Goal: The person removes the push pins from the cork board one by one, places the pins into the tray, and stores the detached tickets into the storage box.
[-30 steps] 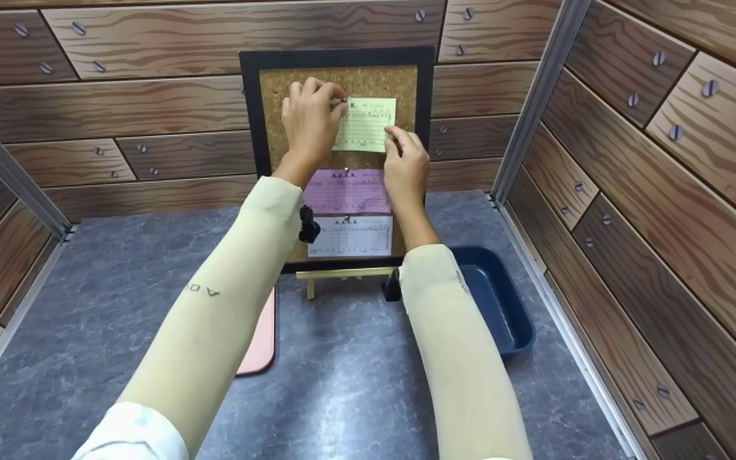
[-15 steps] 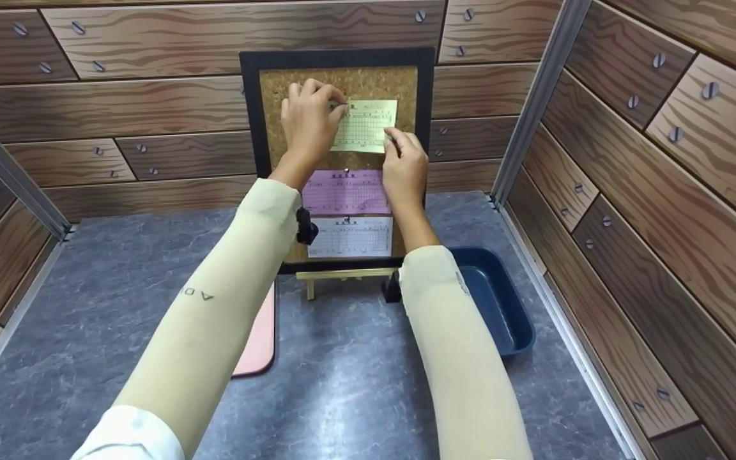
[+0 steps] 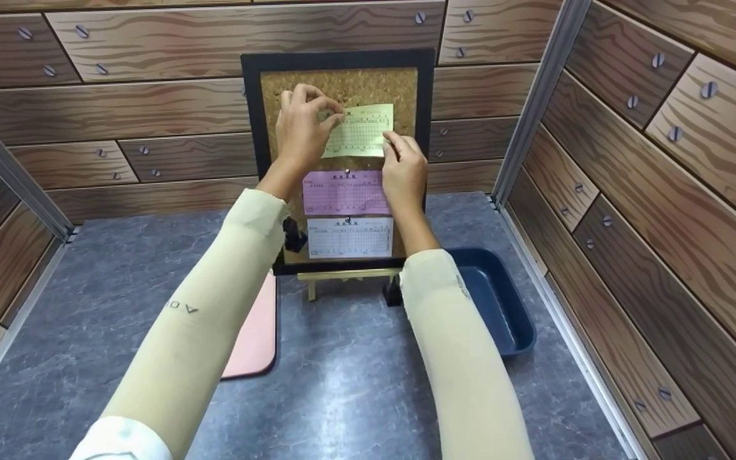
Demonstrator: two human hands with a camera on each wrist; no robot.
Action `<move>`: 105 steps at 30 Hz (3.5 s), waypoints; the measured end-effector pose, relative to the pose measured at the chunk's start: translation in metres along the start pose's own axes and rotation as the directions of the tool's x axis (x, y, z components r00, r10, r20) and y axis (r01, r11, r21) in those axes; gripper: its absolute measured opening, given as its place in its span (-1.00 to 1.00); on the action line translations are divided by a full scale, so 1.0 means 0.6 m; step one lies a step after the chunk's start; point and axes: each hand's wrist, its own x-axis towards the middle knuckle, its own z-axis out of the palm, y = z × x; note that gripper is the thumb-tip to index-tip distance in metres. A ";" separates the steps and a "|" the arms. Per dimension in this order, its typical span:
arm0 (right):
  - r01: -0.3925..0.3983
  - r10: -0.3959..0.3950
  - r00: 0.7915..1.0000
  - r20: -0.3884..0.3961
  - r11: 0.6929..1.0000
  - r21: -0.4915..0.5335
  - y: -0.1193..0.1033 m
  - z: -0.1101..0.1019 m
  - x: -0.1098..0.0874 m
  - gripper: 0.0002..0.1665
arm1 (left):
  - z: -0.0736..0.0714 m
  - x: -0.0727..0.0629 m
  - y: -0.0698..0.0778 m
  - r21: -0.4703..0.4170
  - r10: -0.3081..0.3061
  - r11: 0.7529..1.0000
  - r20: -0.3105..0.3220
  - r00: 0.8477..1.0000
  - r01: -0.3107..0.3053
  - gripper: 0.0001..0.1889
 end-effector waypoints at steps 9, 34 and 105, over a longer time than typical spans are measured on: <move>0.023 -0.023 1.000 -0.008 1.000 0.001 -0.002 -0.004 -0.003 -0.77 | -0.009 -0.015 -0.001 0.017 -0.008 1.000 0.049 0.999 0.008 -0.83; 0.037 -0.036 0.998 -0.043 0.999 0.029 -0.049 -0.056 -0.067 -0.75 | -0.026 -0.152 -0.050 -0.657 -0.060 0.745 0.102 0.993 0.113 -0.87; -0.502 0.518 0.802 -0.297 0.854 0.135 0.188 -0.344 -0.318 -0.58 | 0.021 -0.536 -0.343 -0.316 -0.542 0.711 0.322 0.776 0.628 -0.84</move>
